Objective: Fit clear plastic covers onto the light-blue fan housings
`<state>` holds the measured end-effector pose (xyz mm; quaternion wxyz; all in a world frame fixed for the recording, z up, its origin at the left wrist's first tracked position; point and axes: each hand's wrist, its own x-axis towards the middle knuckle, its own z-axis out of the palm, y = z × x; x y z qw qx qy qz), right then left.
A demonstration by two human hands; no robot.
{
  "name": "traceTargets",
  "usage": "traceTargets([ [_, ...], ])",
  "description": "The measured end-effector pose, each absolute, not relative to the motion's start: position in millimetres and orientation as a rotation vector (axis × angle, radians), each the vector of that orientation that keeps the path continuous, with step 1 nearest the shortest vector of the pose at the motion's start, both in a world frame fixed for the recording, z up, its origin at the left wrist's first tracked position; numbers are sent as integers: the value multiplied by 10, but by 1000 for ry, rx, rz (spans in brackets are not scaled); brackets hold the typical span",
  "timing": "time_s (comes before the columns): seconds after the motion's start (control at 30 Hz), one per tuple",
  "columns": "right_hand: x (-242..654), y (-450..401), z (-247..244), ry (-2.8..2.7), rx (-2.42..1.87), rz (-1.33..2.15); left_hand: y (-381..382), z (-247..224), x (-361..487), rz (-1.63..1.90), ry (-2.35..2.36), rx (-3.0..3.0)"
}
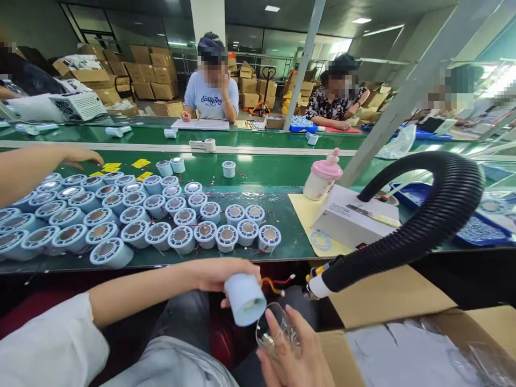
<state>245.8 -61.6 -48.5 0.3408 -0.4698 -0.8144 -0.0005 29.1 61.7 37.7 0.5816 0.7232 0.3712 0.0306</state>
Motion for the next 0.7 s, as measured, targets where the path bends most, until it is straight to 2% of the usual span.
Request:
traceTargets([
  [0.1,2262,-522,-327,-2225,-1259,-200,372,176,149,-7,836,1581],
  [0.17,2176,-486,-237,-2264,-1315,-160,297,130,96,-36,828,1564],
  [0.33,2106,-504,-143,-2243,-1440,447,264,187,56,70,829,1666],
  [0.47,2106,-541,-55,-1936,-1453,998,212,157,70,321,835,1818],
  [0.53,2095,-544,3,-1754,-1431,1112,176,94,78,418,831,1834],
  [0.7,2078,-531,32,-1495,-1463,1094,181,-145,52,553,768,1939],
])
